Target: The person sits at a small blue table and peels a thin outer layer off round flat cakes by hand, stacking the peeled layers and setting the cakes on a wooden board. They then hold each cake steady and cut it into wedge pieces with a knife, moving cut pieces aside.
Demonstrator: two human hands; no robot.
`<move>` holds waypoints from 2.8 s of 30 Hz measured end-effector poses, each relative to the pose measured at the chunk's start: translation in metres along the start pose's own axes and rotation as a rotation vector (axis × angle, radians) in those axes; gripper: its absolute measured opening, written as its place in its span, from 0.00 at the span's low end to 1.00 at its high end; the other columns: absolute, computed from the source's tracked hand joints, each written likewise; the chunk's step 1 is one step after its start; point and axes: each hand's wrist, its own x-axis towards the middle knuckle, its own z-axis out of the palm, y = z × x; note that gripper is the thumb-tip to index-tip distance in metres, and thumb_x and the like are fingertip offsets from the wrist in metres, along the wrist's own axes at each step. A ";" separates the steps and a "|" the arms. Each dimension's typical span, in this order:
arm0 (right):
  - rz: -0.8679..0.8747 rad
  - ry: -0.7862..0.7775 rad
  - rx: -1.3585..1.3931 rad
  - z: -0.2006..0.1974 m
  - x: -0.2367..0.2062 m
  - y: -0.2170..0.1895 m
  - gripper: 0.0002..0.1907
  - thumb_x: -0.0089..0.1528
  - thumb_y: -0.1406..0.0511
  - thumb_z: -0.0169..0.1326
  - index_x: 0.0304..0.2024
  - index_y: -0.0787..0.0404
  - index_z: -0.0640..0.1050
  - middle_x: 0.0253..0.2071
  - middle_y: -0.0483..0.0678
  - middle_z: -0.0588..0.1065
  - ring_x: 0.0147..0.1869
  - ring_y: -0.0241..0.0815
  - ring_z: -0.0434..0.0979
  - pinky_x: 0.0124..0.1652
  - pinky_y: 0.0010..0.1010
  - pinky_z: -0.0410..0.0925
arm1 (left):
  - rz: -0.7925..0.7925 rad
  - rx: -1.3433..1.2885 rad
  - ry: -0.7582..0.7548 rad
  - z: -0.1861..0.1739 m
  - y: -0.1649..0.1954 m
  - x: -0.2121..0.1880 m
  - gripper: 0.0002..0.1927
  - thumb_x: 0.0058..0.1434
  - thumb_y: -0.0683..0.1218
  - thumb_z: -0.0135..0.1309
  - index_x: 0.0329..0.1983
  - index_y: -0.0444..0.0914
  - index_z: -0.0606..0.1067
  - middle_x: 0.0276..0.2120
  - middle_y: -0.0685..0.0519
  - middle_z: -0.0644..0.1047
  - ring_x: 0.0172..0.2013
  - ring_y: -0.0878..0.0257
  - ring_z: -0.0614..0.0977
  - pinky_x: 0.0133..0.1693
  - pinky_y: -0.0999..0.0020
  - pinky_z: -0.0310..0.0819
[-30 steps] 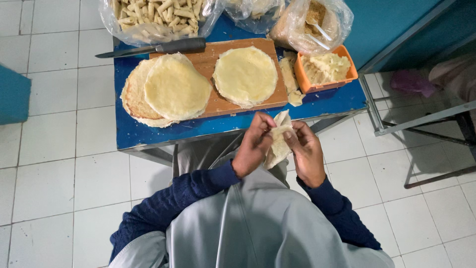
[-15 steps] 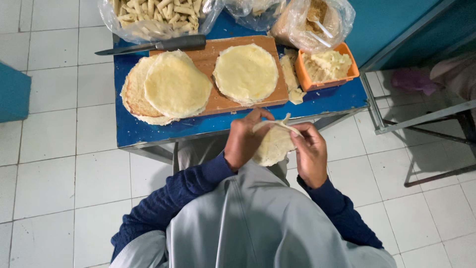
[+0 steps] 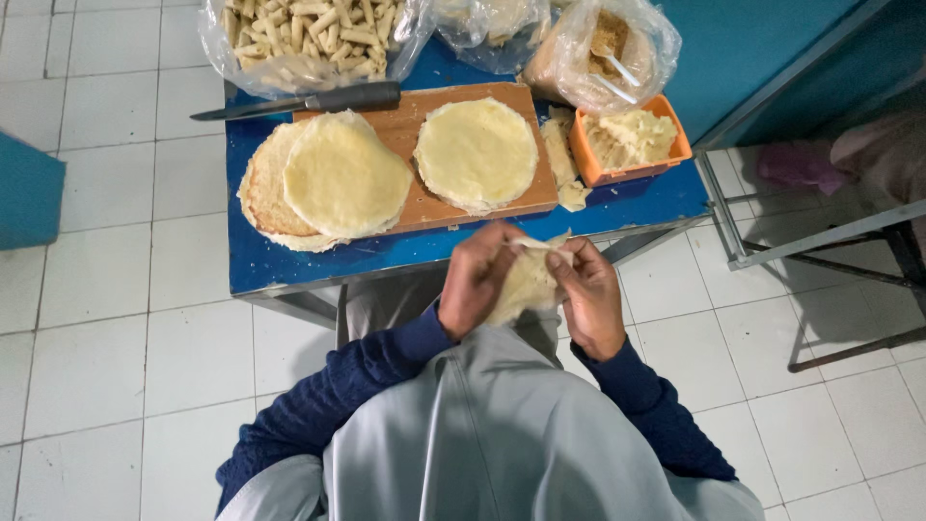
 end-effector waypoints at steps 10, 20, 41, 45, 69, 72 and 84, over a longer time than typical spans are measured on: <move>-0.187 0.057 -0.676 0.014 -0.009 -0.010 0.10 0.73 0.65 0.53 0.48 0.66 0.80 0.38 0.43 0.70 0.39 0.29 0.64 0.38 0.21 0.60 | -0.234 0.143 -0.043 -0.003 0.006 0.007 0.17 0.59 0.49 0.65 0.40 0.35 0.71 0.28 0.47 0.75 0.28 0.61 0.75 0.33 0.70 0.69; 0.115 -0.009 0.103 0.009 -0.003 -0.018 0.14 0.67 0.64 0.51 0.51 0.66 0.73 0.47 0.47 0.78 0.50 0.33 0.77 0.51 0.25 0.70 | -0.237 -0.015 0.026 -0.015 0.017 0.015 0.06 0.72 0.42 0.51 0.42 0.33 0.73 0.32 0.46 0.77 0.33 0.56 0.75 0.37 0.68 0.73; -0.004 -0.023 -0.081 0.012 0.007 0.006 0.05 0.74 0.68 0.51 0.50 0.63 0.73 0.40 0.39 0.72 0.45 0.26 0.67 0.45 0.18 0.64 | -0.156 0.031 -0.097 -0.025 0.020 0.006 0.09 0.72 0.41 0.50 0.51 0.32 0.76 0.36 0.46 0.78 0.32 0.58 0.79 0.38 0.68 0.75; -0.085 0.013 -0.273 0.026 0.007 0.005 0.12 0.64 0.71 0.56 0.48 0.61 0.70 0.42 0.39 0.74 0.47 0.26 0.72 0.47 0.20 0.68 | -0.038 0.086 -0.114 -0.028 0.029 0.006 0.11 0.71 0.40 0.50 0.54 0.32 0.75 0.42 0.44 0.78 0.36 0.55 0.80 0.42 0.68 0.75; 0.265 -0.060 0.444 -0.016 0.006 0.016 0.13 0.79 0.70 0.52 0.63 0.70 0.71 0.55 0.49 0.77 0.56 0.39 0.78 0.54 0.32 0.70 | -0.291 -0.624 -0.038 -0.051 0.022 0.007 0.14 0.80 0.47 0.44 0.56 0.31 0.70 0.51 0.51 0.78 0.52 0.67 0.76 0.58 0.69 0.70; 0.402 -0.097 0.421 -0.023 0.003 0.012 0.21 0.71 0.66 0.47 0.65 0.69 0.68 0.59 0.51 0.75 0.61 0.42 0.77 0.60 0.37 0.71 | -0.367 -0.870 0.026 -0.059 0.025 0.013 0.11 0.81 0.46 0.45 0.55 0.32 0.69 0.50 0.48 0.78 0.53 0.62 0.78 0.58 0.63 0.72; 0.430 -0.026 0.641 -0.036 0.013 0.003 0.25 0.72 0.62 0.46 0.69 0.66 0.65 0.67 0.54 0.71 0.70 0.48 0.70 0.68 0.44 0.62 | -0.361 -1.009 0.393 -0.121 0.056 0.016 0.13 0.76 0.50 0.41 0.56 0.38 0.70 0.58 0.45 0.76 0.59 0.52 0.78 0.62 0.53 0.73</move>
